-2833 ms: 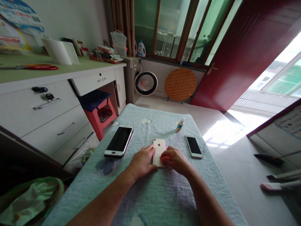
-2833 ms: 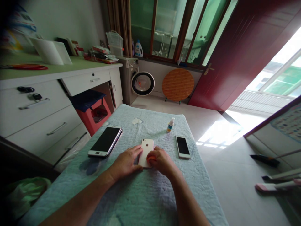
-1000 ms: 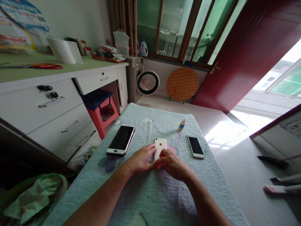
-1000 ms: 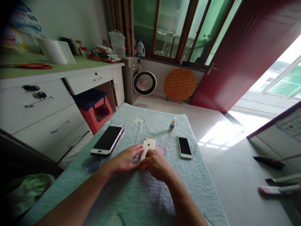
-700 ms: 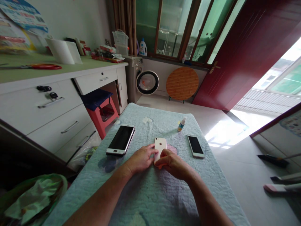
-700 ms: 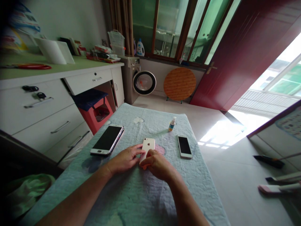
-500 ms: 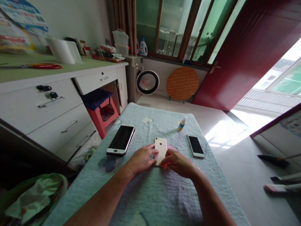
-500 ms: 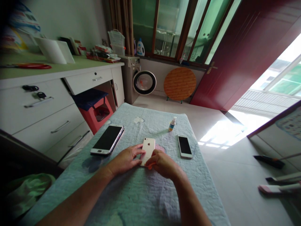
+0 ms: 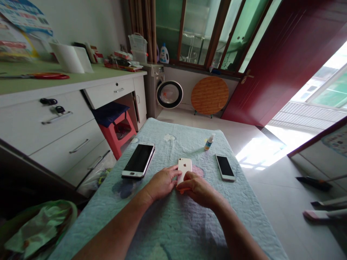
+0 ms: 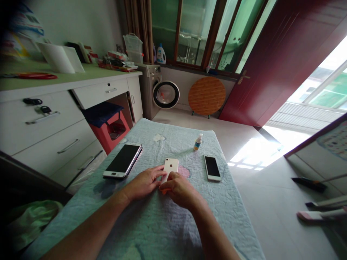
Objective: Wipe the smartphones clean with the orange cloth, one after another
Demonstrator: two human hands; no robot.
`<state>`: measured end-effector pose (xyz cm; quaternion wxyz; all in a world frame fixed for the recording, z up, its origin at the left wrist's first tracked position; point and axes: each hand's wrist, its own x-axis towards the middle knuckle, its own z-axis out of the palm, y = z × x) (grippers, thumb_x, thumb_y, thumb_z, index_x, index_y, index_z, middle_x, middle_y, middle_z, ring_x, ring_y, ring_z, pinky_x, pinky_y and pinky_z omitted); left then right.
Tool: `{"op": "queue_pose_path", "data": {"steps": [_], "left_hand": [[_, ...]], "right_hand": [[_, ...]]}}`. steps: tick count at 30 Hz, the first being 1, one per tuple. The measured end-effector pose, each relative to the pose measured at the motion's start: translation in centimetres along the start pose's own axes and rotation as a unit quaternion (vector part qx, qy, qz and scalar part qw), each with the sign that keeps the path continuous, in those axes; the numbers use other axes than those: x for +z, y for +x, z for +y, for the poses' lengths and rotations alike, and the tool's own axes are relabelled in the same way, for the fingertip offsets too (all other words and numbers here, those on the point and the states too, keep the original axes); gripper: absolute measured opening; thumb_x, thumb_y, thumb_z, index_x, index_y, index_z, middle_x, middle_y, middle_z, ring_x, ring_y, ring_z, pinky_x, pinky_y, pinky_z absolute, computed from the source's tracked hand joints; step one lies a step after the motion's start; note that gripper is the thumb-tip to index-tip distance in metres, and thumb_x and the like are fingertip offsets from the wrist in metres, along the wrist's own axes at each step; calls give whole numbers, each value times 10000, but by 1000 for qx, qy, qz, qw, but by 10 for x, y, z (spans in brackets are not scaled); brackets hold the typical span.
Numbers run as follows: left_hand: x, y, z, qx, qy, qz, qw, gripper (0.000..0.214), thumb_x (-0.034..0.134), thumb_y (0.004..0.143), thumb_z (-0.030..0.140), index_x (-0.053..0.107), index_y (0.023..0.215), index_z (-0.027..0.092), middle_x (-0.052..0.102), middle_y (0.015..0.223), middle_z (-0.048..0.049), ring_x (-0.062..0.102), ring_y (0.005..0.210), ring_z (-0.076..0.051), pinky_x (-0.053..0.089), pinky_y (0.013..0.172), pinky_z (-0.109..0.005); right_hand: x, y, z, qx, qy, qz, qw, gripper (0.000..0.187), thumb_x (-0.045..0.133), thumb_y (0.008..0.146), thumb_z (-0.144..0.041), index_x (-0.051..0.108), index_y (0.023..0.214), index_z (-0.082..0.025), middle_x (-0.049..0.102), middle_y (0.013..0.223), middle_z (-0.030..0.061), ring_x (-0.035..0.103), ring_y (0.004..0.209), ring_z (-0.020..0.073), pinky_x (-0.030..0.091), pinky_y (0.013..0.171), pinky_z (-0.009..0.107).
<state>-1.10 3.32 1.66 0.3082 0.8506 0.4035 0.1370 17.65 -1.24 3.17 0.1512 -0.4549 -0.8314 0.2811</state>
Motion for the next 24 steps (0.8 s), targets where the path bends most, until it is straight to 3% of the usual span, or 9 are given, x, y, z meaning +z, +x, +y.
{"op": "queue_pose_path", "data": {"steps": [5,12,19,24], "left_hand": [[0,0,-1,12,0,1,1000,403,549,814,180,617,1203,262,445,1445,-17,485,1252,-220,362,1063,-342],[1,0,-2,8,2,-2,1000,408,552,818,192,610,1214,272,434,1452,-14,473,1262,-227,350,1071,-351],[0,0,-1,17,9,-2,1000,403,561,806,200,614,1203,245,445,1443,-31,481,1254,-234,361,1065,-343],[1,0,-1,12,14,-4,1000,448,577,774,177,601,1216,247,442,1445,-30,481,1255,-234,357,1067,-338]], "right_hand": [[-5,0,9,32,-23,25,999,193,563,859,-159,733,858,-252,499,848,15,490,806,126,374,755,232],[-12,-2,16,107,-45,76,990,251,502,820,-91,723,793,-206,506,837,20,494,744,115,369,695,222],[-9,-1,7,22,3,2,1000,223,538,830,-116,727,804,-232,542,822,10,516,819,127,379,756,224],[-16,-4,12,10,39,-28,999,257,535,803,-70,732,825,-233,608,880,9,539,867,135,393,770,227]]}}
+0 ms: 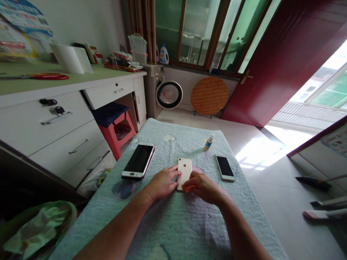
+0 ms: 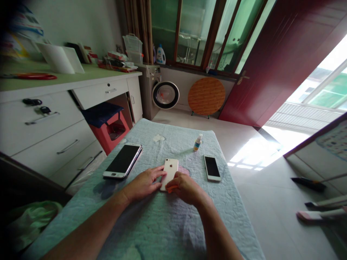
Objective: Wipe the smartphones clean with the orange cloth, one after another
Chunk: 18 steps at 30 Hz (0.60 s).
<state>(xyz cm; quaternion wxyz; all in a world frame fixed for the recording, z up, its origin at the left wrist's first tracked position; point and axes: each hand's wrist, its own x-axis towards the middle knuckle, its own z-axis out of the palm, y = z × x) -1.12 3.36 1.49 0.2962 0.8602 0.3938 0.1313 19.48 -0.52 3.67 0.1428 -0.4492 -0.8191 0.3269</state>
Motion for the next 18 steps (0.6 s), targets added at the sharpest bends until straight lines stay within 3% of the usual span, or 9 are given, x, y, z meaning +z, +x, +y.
{"op": "queue_pose_path", "data": {"steps": [7,12,18], "left_hand": [[0,-1,0,-5,4,1,1000,435,625,763,231,604,1198,240,447,1438,-53,465,1268,-258,353,1069,-357],[0,-1,-1,-1,3,1,1000,458,640,753,227,595,1209,235,441,1443,-58,468,1265,-260,356,1065,-353],[-1,0,0,-6,6,-5,1000,474,641,754,231,590,1225,221,446,1439,-63,474,1259,-256,362,1060,-346]], "right_hand": [[-13,-5,9,36,-38,17,999,312,524,774,-44,747,857,-246,594,809,6,539,779,124,387,748,226],[-5,0,-2,26,-41,34,998,230,548,801,-75,727,772,-216,577,888,13,526,828,124,385,767,226],[3,2,-8,12,-47,27,998,187,557,879,-200,730,812,-227,563,874,18,515,853,132,373,772,235]]}}
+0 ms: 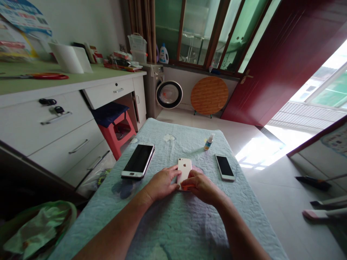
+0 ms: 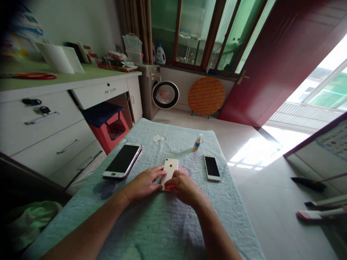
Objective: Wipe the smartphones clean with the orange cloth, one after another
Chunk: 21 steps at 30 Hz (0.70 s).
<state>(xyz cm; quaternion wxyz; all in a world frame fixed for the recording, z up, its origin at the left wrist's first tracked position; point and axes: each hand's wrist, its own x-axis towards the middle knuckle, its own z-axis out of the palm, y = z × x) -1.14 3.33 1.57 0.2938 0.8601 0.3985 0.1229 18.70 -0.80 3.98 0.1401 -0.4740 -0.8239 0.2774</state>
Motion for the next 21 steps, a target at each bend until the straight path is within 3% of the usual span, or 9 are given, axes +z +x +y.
{"op": "queue_pose_path", "data": {"steps": [4,9,12,21], "left_hand": [[-1,0,0,-3,3,-4,1000,495,645,748,236,583,1239,215,436,1447,-66,467,1263,-260,357,1063,-347],[-2,0,0,-10,0,-12,1000,538,661,738,266,564,1267,231,408,1467,-56,452,1277,-260,344,1071,-342],[-1,0,-1,-9,-3,-12,1000,559,668,732,265,556,1278,233,401,1472,-53,444,1284,-257,337,1075,-334],[0,1,-3,-3,-2,-13,1000,553,673,726,262,561,1267,237,414,1463,-42,460,1268,-249,347,1064,-318]], "right_hand": [[-1,1,8,-1,10,7,1000,186,563,851,-147,730,815,-222,569,890,17,524,872,134,376,779,228],[2,2,20,79,-8,77,994,228,535,834,-117,735,866,-221,533,872,20,524,754,106,384,706,206],[3,3,20,89,-26,104,990,223,524,838,-128,731,838,-212,528,861,23,518,747,107,382,693,205],[10,4,13,4,-22,70,997,191,568,798,-97,713,742,-208,525,819,6,506,769,111,376,733,215]]}}
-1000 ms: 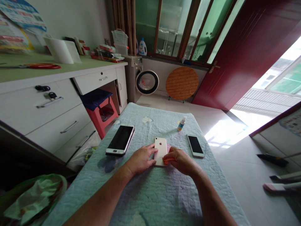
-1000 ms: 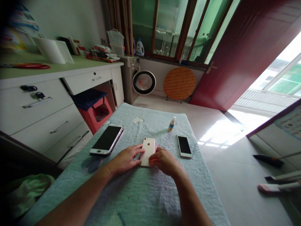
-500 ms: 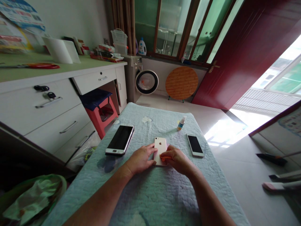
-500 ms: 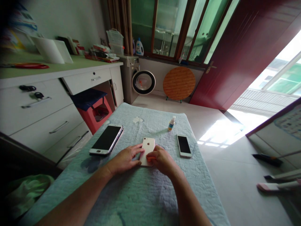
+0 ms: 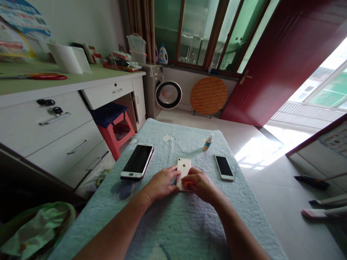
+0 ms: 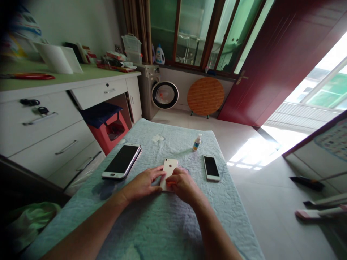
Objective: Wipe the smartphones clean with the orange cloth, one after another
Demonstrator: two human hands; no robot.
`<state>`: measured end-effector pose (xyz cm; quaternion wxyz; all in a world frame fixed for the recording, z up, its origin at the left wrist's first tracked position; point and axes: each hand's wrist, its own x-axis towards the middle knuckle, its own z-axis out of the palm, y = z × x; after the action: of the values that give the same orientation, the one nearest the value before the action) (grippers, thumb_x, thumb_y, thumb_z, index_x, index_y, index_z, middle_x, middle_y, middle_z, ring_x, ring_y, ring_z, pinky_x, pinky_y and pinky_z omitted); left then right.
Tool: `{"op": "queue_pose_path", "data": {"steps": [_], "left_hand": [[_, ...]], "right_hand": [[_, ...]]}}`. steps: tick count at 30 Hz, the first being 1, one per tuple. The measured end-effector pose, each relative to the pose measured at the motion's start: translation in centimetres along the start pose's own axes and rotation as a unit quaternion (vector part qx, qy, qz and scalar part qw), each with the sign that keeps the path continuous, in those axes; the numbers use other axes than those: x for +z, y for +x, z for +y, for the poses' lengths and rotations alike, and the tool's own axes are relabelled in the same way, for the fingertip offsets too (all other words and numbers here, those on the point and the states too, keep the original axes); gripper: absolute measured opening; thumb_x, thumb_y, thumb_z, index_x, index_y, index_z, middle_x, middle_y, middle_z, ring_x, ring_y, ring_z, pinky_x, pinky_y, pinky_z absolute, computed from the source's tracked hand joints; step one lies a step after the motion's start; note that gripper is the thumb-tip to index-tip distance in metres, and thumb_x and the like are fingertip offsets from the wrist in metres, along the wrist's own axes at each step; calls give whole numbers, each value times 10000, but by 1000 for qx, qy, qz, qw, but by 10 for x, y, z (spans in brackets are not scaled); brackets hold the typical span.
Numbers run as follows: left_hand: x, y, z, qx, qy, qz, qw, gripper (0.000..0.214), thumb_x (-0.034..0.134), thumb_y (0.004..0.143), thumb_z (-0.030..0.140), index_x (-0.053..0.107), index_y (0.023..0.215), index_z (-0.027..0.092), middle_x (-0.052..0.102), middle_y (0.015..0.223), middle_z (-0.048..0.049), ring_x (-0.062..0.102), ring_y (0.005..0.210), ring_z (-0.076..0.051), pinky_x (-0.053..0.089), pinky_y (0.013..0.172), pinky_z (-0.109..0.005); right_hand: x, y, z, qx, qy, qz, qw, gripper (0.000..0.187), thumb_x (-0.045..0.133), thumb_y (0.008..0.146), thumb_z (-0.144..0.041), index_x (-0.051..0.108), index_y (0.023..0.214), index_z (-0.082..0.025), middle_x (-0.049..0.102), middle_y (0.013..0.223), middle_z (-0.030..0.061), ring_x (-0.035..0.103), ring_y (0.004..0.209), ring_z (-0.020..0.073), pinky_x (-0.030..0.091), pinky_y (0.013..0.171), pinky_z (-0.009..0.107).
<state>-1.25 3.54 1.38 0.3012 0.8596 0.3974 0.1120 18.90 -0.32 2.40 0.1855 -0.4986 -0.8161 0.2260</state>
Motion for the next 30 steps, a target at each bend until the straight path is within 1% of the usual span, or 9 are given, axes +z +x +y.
{"op": "queue_pose_path", "data": {"steps": [3,7,10,13,17,21,26,28,30], "left_hand": [[0,0,0,15,2,0,1000,541,689,728,299,568,1252,239,424,1455,-45,477,1252,-251,362,1051,-317],[-1,1,2,13,10,0,1000,543,699,734,343,569,1248,221,431,1447,-70,475,1254,-270,370,1049,-344],[-1,0,2,6,15,-4,1000,559,707,720,309,570,1253,214,419,1455,-82,466,1264,-278,364,1056,-356],[-2,-1,3,4,17,-4,1000,584,708,696,257,569,1260,200,410,1461,-91,465,1265,-278,363,1058,-350],[-2,-1,4,4,17,3,1000,564,698,694,258,581,1244,206,428,1450,-75,471,1259,-269,356,1061,-338],[-2,-2,4,-3,16,2,1000,581,696,688,259,568,1254,222,416,1461,-58,459,1271,-259,350,1063,-330],[-2,-2,4,-7,17,-3,1000,596,694,683,259,564,1263,208,415,1460,-69,453,1275,-262,348,1063,-330],[-3,-2,5,-8,15,-4,1000,598,693,682,257,565,1264,208,416,1460,-65,453,1275,-260,347,1064,-325],[-3,-2,6,-13,13,-6,1000,597,693,684,258,564,1266,213,409,1466,-61,447,1281,-258,340,1070,-323]], "right_hand": [[5,0,-4,-16,-3,3,1000,181,573,842,-145,714,753,-214,528,799,6,507,775,116,372,767,231],[4,0,-8,-18,34,-26,999,196,550,870,-163,726,813,-226,548,837,11,533,767,106,391,738,215],[-3,-2,-6,-16,67,-62,996,206,572,820,-99,735,830,-224,591,870,12,560,791,108,410,736,205],[-14,-4,1,-4,86,-90,992,264,573,756,-33,742,828,-223,629,900,11,579,838,120,424,762,207],[-27,-8,8,24,84,-117,989,306,561,725,-15,752,845,-223,640,861,7,590,789,112,428,739,205],[-31,-9,10,37,79,-118,989,282,579,719,-29,757,830,-218,632,823,3,581,752,106,418,710,199],[-29,-9,14,30,101,-136,985,272,588,715,-33,754,827,-217,629,822,-3,578,753,101,411,705,193],[-28,-8,18,35,103,-122,987,290,572,708,-19,752,819,-217,623,823,-2,577,766,104,411,711,195],[-24,-6,23,45,101,-90,990,288,563,707,-14,748,803,-213,616,830,3,576,768,106,414,717,200]]}}
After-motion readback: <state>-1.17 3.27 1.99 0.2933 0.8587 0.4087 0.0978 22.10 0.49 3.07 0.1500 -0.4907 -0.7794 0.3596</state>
